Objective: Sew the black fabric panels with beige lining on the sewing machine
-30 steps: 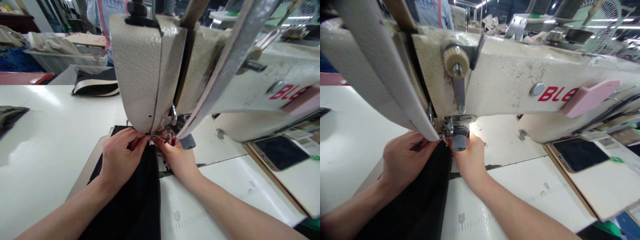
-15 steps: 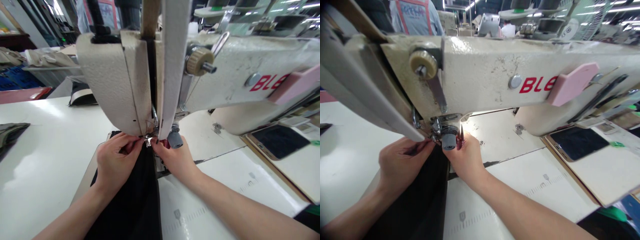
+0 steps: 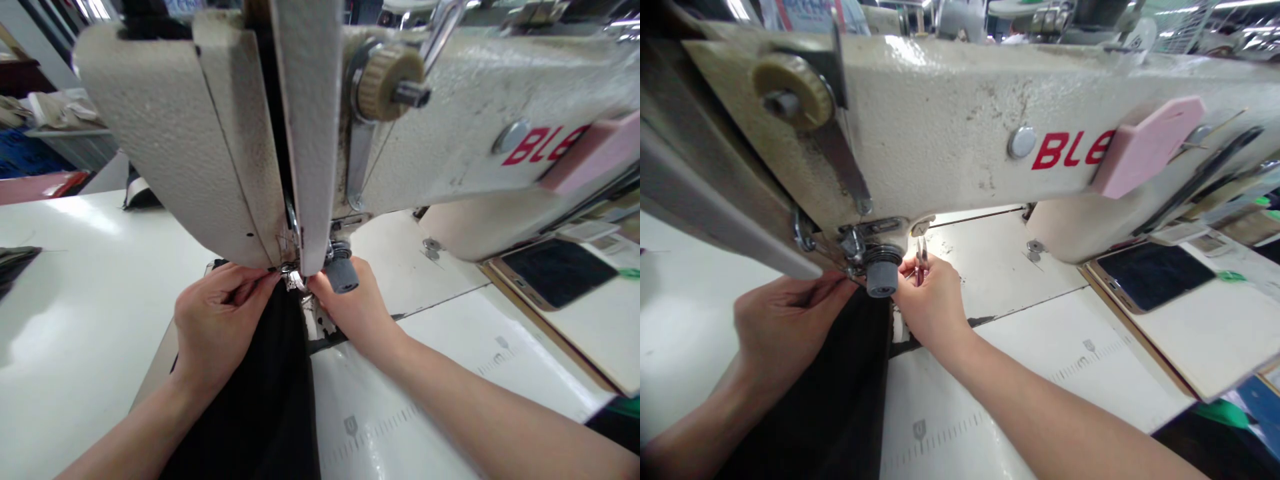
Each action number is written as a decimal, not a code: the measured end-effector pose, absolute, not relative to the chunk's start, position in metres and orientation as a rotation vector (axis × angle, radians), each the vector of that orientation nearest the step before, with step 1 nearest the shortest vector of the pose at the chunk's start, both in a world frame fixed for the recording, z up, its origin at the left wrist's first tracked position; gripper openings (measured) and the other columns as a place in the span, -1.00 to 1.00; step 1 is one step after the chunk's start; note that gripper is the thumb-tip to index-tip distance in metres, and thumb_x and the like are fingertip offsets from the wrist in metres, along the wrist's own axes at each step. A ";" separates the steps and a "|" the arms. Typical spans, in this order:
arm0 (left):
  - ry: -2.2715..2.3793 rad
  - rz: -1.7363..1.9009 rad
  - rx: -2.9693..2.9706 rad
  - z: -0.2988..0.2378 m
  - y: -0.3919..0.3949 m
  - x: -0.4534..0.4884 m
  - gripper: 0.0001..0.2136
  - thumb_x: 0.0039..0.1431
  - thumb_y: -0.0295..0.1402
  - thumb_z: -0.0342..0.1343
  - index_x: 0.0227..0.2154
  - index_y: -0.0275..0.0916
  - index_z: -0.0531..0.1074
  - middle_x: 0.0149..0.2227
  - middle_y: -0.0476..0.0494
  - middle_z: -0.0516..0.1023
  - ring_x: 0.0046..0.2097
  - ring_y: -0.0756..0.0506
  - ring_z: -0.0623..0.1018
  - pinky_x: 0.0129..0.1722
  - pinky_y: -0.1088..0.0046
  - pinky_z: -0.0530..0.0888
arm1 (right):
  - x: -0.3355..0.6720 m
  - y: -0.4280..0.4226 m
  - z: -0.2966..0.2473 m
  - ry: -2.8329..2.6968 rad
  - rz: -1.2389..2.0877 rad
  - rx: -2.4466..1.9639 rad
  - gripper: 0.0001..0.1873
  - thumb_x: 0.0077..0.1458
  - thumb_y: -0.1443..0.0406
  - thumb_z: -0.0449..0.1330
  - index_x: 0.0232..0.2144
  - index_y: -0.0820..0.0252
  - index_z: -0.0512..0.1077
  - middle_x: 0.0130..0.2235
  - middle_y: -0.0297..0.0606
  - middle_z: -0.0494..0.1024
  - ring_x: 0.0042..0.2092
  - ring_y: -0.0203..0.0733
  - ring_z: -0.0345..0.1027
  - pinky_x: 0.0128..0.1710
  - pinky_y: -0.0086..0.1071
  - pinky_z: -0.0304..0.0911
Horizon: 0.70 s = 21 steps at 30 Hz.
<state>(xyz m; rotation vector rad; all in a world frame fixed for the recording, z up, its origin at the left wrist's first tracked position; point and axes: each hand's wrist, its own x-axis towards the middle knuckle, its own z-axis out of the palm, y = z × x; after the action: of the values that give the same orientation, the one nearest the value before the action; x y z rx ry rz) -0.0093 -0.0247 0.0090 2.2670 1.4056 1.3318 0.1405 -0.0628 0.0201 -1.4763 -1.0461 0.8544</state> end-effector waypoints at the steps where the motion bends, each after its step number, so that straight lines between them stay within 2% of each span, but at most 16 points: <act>1: 1.409 1.322 2.256 0.009 -0.024 -0.009 -0.85 -0.02 -0.32 0.21 -0.61 -0.24 0.50 -0.69 0.11 0.37 -0.61 0.06 0.38 -0.57 0.58 0.31 | 0.140 -0.063 0.020 -1.043 0.855 -1.479 -0.78 -0.14 0.32 0.15 -0.70 0.14 0.18 -0.75 -0.57 0.14 -0.68 -0.44 -0.02 -0.69 -0.54 -0.06; 11: 1.478 1.267 2.028 0.008 -0.026 -0.010 -0.92 -0.08 -0.34 0.25 -0.55 -0.23 0.54 -0.68 0.13 0.40 -0.61 0.07 0.36 -0.57 0.58 0.33 | 0.142 -0.062 0.021 -1.069 0.852 -1.497 -0.77 -0.17 0.29 0.17 -0.70 0.15 0.19 -0.73 -0.55 0.15 -0.65 -0.43 0.02 -0.68 -0.54 -0.09; 21: 1.533 1.249 2.014 0.009 -0.026 -0.008 -0.87 -0.09 -0.29 0.24 -0.57 -0.24 0.55 -0.69 0.11 0.40 -0.61 0.06 0.35 -0.56 0.55 0.31 | 0.143 -0.061 0.021 -1.154 0.822 -1.516 -0.78 -0.12 0.30 0.14 -0.69 0.16 0.20 -0.71 -0.51 0.20 -0.63 -0.41 0.09 -0.65 -0.52 -0.05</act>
<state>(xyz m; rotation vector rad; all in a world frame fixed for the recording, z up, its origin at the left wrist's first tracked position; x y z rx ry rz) -0.0075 -0.0264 0.0092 2.0145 1.5331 1.2485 0.1428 -0.0608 0.0209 -1.5157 -1.1539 0.8225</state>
